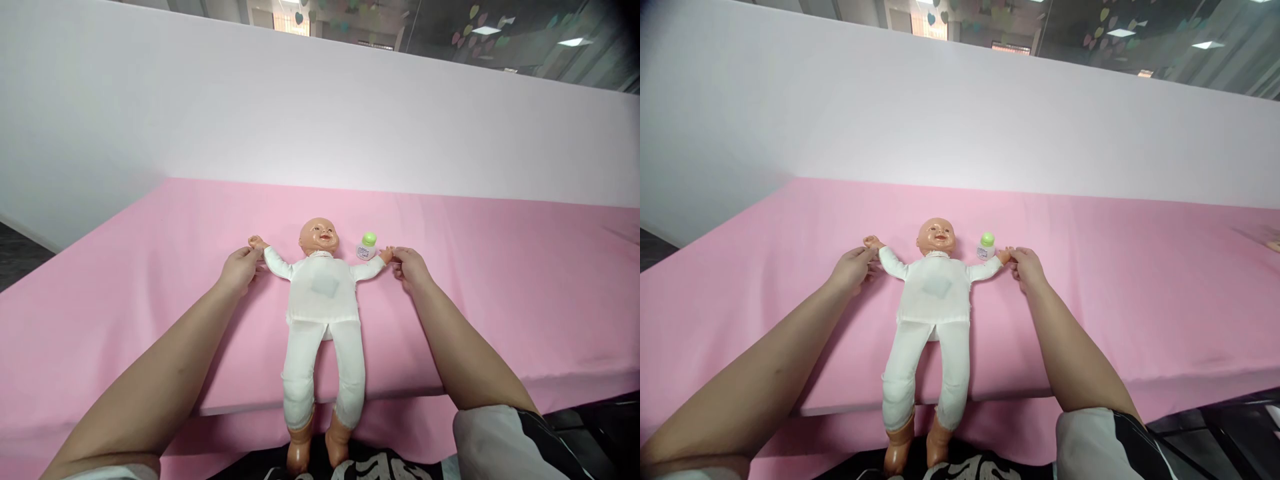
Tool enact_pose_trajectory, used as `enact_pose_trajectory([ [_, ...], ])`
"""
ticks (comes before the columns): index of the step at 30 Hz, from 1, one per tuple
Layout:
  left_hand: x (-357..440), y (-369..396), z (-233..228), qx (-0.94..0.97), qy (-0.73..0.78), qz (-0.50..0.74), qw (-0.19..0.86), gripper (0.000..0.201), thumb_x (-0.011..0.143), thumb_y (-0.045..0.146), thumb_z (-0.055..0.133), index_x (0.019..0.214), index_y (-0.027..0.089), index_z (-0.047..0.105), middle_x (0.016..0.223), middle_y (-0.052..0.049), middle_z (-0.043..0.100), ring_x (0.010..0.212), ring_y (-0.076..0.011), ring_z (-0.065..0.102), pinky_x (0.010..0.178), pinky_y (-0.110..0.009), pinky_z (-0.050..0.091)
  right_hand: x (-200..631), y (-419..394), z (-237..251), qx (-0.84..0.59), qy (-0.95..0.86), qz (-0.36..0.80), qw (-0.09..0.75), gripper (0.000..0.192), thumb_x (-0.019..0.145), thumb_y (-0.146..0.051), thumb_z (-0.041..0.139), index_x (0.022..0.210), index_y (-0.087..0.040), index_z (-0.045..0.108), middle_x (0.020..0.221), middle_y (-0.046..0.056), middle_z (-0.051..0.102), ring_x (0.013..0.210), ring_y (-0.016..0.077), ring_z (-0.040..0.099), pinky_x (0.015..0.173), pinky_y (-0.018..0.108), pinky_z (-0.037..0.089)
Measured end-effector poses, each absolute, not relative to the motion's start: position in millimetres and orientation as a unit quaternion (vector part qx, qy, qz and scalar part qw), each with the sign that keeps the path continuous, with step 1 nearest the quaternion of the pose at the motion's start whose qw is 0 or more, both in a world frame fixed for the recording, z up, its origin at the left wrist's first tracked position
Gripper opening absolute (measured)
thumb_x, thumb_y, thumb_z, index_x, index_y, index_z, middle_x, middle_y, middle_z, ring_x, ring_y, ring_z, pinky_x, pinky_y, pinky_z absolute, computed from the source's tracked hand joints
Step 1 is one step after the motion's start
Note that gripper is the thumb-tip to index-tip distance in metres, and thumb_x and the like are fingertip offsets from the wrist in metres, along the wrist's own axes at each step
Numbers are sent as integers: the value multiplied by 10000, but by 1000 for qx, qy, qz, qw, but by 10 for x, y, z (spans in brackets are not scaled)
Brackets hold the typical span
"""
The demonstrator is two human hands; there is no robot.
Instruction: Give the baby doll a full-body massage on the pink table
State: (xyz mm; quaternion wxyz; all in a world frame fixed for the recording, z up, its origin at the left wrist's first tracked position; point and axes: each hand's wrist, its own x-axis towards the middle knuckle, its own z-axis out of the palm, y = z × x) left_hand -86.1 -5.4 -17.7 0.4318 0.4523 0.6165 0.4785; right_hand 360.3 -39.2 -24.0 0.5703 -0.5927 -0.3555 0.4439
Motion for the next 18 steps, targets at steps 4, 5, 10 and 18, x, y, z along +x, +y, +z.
enact_pose_trajectory([
  [4, -893, -6, -211, 416, 599, 476, 491, 381, 784, 527, 803, 850, 196, 627, 726, -29, 634, 556, -152, 563, 483, -266, 353, 3607, -396, -251, -594, -367, 459, 550, 307, 713, -378, 907, 849, -202, 695, 856, 99, 800, 457, 80, 417, 351, 221, 221],
  [5, -886, -12, -213, 429, 587, 481, 489, 380, 787, 528, 803, 856, 196, 632, 736, -28, 639, 574, -155, 576, 503, -270, 383, 3591, -403, -252, -592, -366, 452, 558, 314, 716, -374, 906, 886, -206, 701, 890, 92, 809, 475, 86, 452, 361, 222, 254],
  [10, -769, -152, -165, 584, 519, 479, 400, 518, 864, 603, 756, 1188, 200, 735, 1091, -86, 763, 924, -236, 712, 821, -357, 572, 3372, -498, -237, -526, -427, 356, 643, 381, 761, -403, 908, 1050, -245, 716, 1072, 48, 824, 846, 174, 734, 721, 294, 610],
  [18, -494, -431, -81, 831, 395, 304, 248, 528, 1035, 577, 574, 1494, 338, 681, 1428, -31, 745, 1323, -315, 671, 1175, -448, 486, 2831, -707, -277, -448, -717, 266, 463, 280, 950, -441, 775, 1206, -347, 837, 1250, 6, 827, 1210, 288, 762, 1118, 486, 597],
])
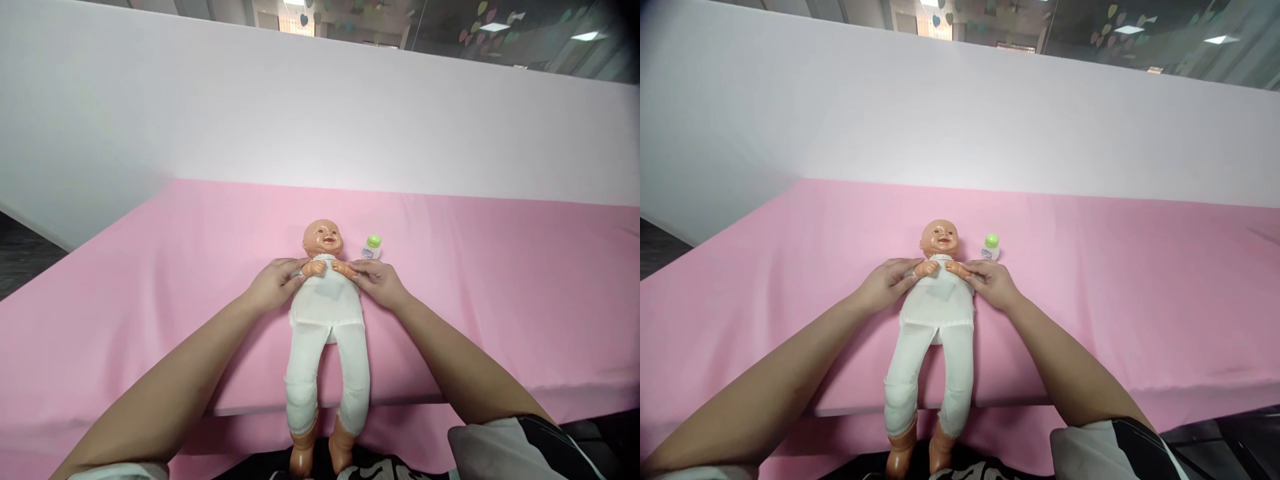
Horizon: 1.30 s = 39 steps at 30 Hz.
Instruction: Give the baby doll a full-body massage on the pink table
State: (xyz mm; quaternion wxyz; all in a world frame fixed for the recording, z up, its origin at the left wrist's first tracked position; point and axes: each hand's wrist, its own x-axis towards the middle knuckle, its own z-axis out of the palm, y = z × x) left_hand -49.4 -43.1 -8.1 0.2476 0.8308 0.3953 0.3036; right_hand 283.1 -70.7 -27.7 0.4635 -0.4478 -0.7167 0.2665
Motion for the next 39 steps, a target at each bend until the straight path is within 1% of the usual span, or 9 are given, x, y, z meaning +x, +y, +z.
enact_pose_trajectory([
  [3, -471, -436, -93, 845, 406, 286, 200, 524, 1036, 553, 566, 1501, 337, 675, 1426, -34, 745, 1339, -324, 659, 1196, -477, 468, 2811, -730, -258, -428, -742, 271, 439, 303, 963, -408, 757, 1256, -378, 824, 1296, -22, 812, 1276, 299, 741, 1187, 515, 557],
  [8, -455, -497, -37, 794, 446, 318, 265, 503, 1024, 537, 585, 1466, 314, 677, 1432, -49, 734, 1310, -325, 675, 1135, -438, 515, 2899, -764, -170, -445, -709, 335, 433, 353, 957, -426, 784, 1308, -386, 792, 1358, 4, 783, 1317, 319, 705, 1202, 554, 519],
  [15, -670, -261, -154, 583, 545, 479, 366, 642, 890, 479, 741, 1460, 242, 565, 1272, -111, 738, 1107, -271, 721, 903, -374, 580, 3322, -573, -199, -480, -520, 416, 571, 897, 748, -391, 952, 1528, -333, 513, 1171, 43, 802, 1103, 257, 765, 996, 446, 630],
  [20, -838, -58, -239, 447, 640, 501, 373, 565, 813, 364, 785, 1328, 209, 611, 1149, -106, 742, 995, -252, 730, 841, -360, 568, 3633, -518, -188, -585, -366, 512, 511, 698, 655, -225, 981, 1238, -293, 603, 1119, 62, 787, 968, 274, 789, 730, 380, 706],
  [23, -860, -43, -239, 447, 649, 490, 373, 592, 808, 359, 781, 1354, 203, 615, 1193, -112, 731, 1033, -245, 719, 849, -344, 541, 3670, -531, -179, -593, -362, 526, 490, 677, 662, -200, 977, 1217, -283, 598, 1117, 76, 788, 938, 268, 793, 680, 346, 703],
  [28, -778, -122, -199, 469, 564, 529, 428, 777, 798, 396, 814, 1497, 210, 530, 1093, -66, 723, 892, -193, 709, 831, -339, 555, 3488, -549, -183, -520, -420, 478, 570, 843, 683, -308, 984, 1393, -315, 528, 1156, 35, 801, 1047, 254, 781, 884, 401, 674],
  [31, -637, -251, -161, 510, 513, 525, 448, 869, 806, 428, 824, 1567, 221, 459, 1123, -77, 742, 934, -211, 726, 846, -356, 572, 3286, -588, -191, -484, -482, 442, 582, 743, 729, -376, 964, 1362, -313, 581, 1207, 47, 800, 1118, 255, 761, 985, 441, 625],
  [35, -448, -444, -141, 616, 499, 444, 417, 896, 847, 476, 800, 1629, 272, 413, 1273, -108, 750, 1103, -267, 734, 954, -416, 571, 3022, -684, -198, -484, -585, 409, 506, 492, 820, -422, 901, 1255, -298, 707, 1265, 65, 782, 1065, 256, 759, 959, 446, 619],
  [39, -384, -528, -115, 710, 499, 356, 345, 816, 905, 489, 743, 1640, 310, 436, 1373, -88, 736, 1185, -295, 721, 1032, -438, 547, 2875, -747, -203, -490, -668, 365, 426, 333, 878, -415, 850, 1198, -341, 793, 1278, 30, 789, 1196, 297, 728, 1072, 494, 571],
])
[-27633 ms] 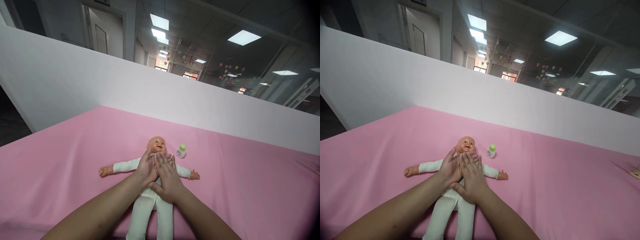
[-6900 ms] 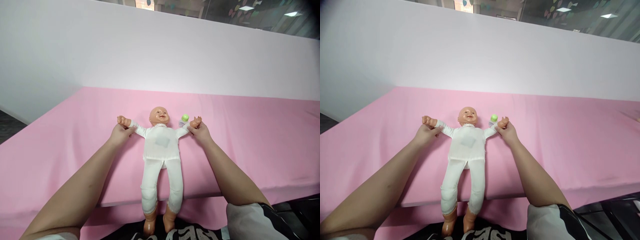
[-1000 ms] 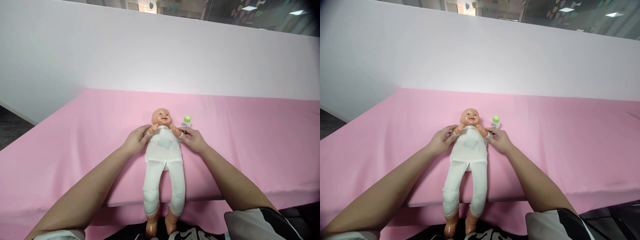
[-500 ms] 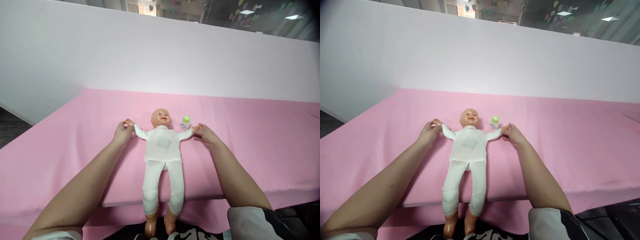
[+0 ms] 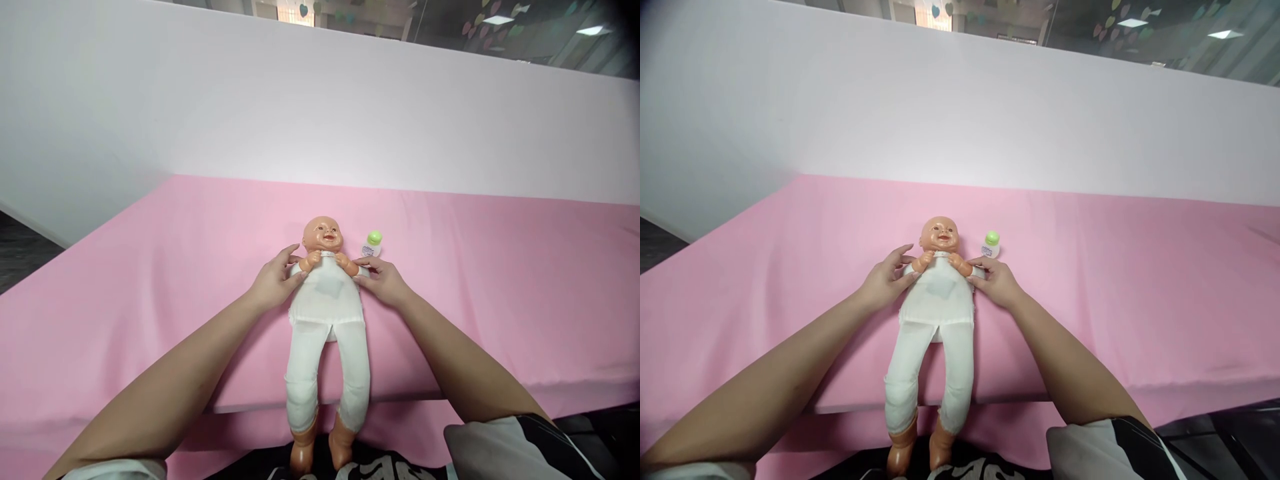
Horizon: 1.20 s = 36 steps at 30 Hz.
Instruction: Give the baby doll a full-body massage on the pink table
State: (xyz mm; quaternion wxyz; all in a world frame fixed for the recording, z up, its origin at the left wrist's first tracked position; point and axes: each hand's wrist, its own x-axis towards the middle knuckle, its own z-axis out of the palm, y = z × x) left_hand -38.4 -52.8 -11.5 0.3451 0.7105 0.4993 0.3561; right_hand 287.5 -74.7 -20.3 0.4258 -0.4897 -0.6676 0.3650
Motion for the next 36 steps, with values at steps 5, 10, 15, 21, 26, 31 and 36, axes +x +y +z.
enact_pose_trajectory([
  [5, -378, -538, -78, 748, 498, 324, 295, 752, 926, 478, 717, 1614, 281, 486, 1362, -85, 744, 1163, -311, 728, 991, -427, 555, 2836, -753, -214, -475, -695, 343, 418, 290, 896, -394, 827, 1183, -357, 805, 1263, 20, 797, 1232, 309, 719, 1119, 515, 541],
  [10, -430, -514, -104, 691, 501, 398, 336, 724, 919, 472, 731, 1583, 293, 502, 1372, -83, 733, 1227, -297, 710, 1019, -426, 554, 2947, -704, -224, -501, -622, 358, 483, 538, 817, -402, 883, 1315, -323, 697, 1254, 58, 784, 1152, 279, 734, 1035, 478, 584],
  [15, -667, -306, -129, 572, 549, 475, 382, 799, 838, 408, 787, 1568, 251, 505, 1172, -96, 771, 1012, -259, 744, 835, -366, 563, 3305, -547, -288, -509, -473, 431, 576, 922, 736, -319, 904, 1535, -319, 444, 1153, 34, 790, 1063, 246, 763, 956, 420, 628],
  [21, -919, -46, -249, 514, 597, 482, 384, 544, 764, 376, 769, 1276, 202, 703, 1066, -77, 767, 936, -242, 721, 819, -342, 551, 3580, -474, -307, -620, -363, 472, 511, 1027, 668, -170, 896, 1566, -270, 410, 1114, 69, 748, 785, 208, 748, 577, 302, 636],
  [26, -946, -11, -273, 515, 587, 489, 389, 545, 744, 365, 772, 1252, 180, 701, 1064, -82, 769, 957, -248, 717, 817, -335, 552, 3557, -508, -252, -636, -371, 477, 480, 1095, 653, -143, 893, 1609, -243, 369, 1051, 71, 742, 672, 190, 724, 549, 318, 651],
  [31, -837, -127, -205, 537, 550, 491, 408, 756, 774, 404, 791, 1482, 236, 587, 1080, -71, 754, 936, -232, 729, 803, -335, 548, 3438, -525, -280, -584, -428, 412, 553, 1006, 704, -283, 927, 1574, -273, 422, 1084, 41, 777, 900, 235, 783, 802, 391, 690],
  [36, -583, -395, -102, 643, 496, 443, 380, 815, 818, 452, 796, 1562, 279, 513, 1255, -91, 768, 1207, -279, 717, 1004, -403, 560, 3101, -687, -211, -490, -584, 366, 534, 763, 868, -472, 854, 1556, -324, 558, 1316, 82, 782, 1111, 259, 769, 1009, 439, 625],
])
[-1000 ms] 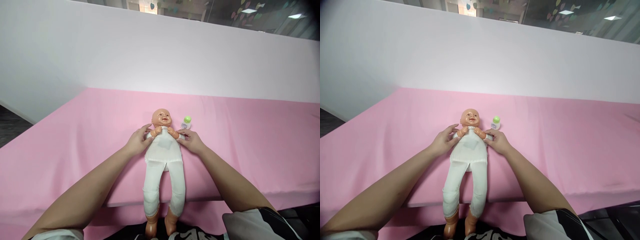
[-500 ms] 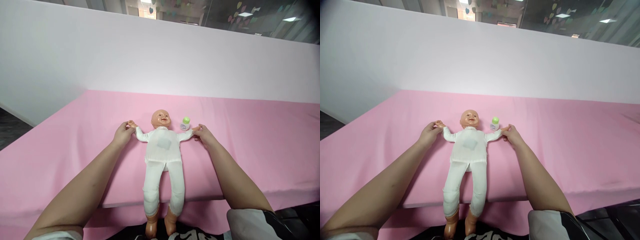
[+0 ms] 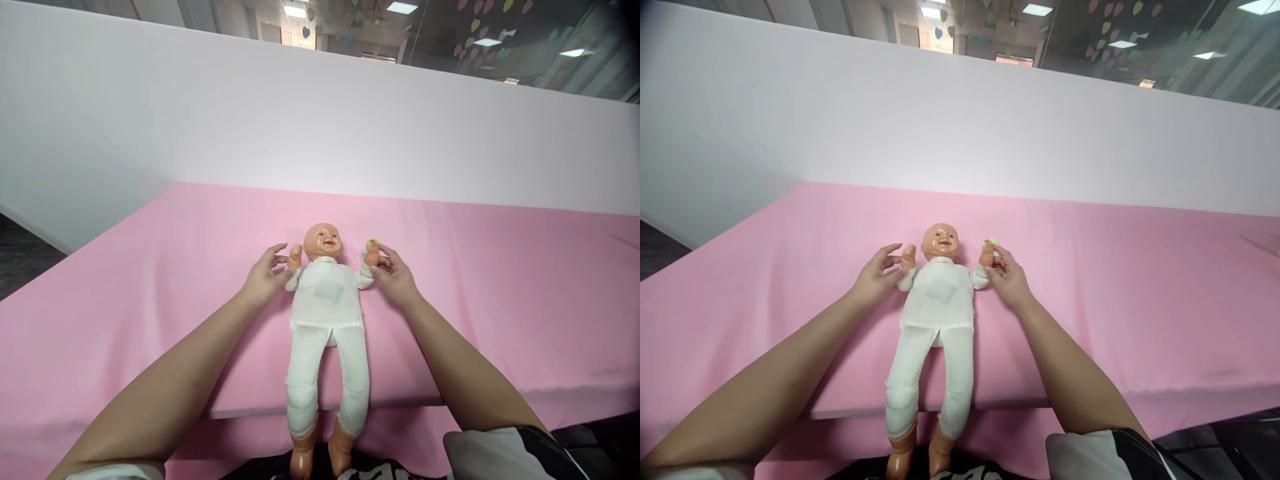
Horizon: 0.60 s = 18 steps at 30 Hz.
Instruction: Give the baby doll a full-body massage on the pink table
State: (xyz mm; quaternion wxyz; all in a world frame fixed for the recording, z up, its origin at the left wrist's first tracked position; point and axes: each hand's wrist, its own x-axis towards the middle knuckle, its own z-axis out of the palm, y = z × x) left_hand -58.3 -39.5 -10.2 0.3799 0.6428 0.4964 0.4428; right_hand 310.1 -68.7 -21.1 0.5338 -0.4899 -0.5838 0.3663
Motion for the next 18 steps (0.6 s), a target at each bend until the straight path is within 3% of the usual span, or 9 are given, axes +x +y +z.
enact_pose_trajectory([
  [4, -451, -517, -42, 756, 482, 338, 285, 646, 897, 485, 717, 1495, 275, 593, 1323, -80, 768, 1202, -300, 715, 1060, -463, 546, 2888, -776, -180, -469, -735, 270, 409, 433, 1009, -448, 701, 1431, -351, 717, 1407, 35, 757, 1257, 298, 722, 1105, 490, 569],
  [9, -378, -514, 17, 832, 435, 277, 203, 366, 968, 429, 615, 1257, 254, 756, 1227, -64, 809, 1153, -301, 721, 1047, -444, 536, 2828, -739, -245, -444, -823, 150, 321, 418, 1054, -359, 633, 1468, -373, 687, 1386, 25, 766, 1285, 301, 697, 1147, 522, 510],
  [14, -403, -512, 22, 821, 443, 287, 218, 368, 966, 458, 627, 1251, 268, 762, 1218, -53, 811, 1146, -297, 723, 1019, -427, 540, 2825, -762, -244, -464, -798, 161, 349, 394, 1041, -383, 647, 1430, -359, 705, 1383, 32, 767, 1271, 300, 708, 1126, 512, 533],
  [18, -518, -465, -43, 709, 509, 384, 301, 418, 898, 450, 692, 1261, 248, 735, 1235, -64, 795, 1090, -279, 744, 916, -383, 573, 2939, -709, -276, -509, -673, 243, 478, 592, 960, -421, 739, 1520, -295, 595, 1298, 79, 783, 1132, 277, 758, 1012, 465, 612],
])
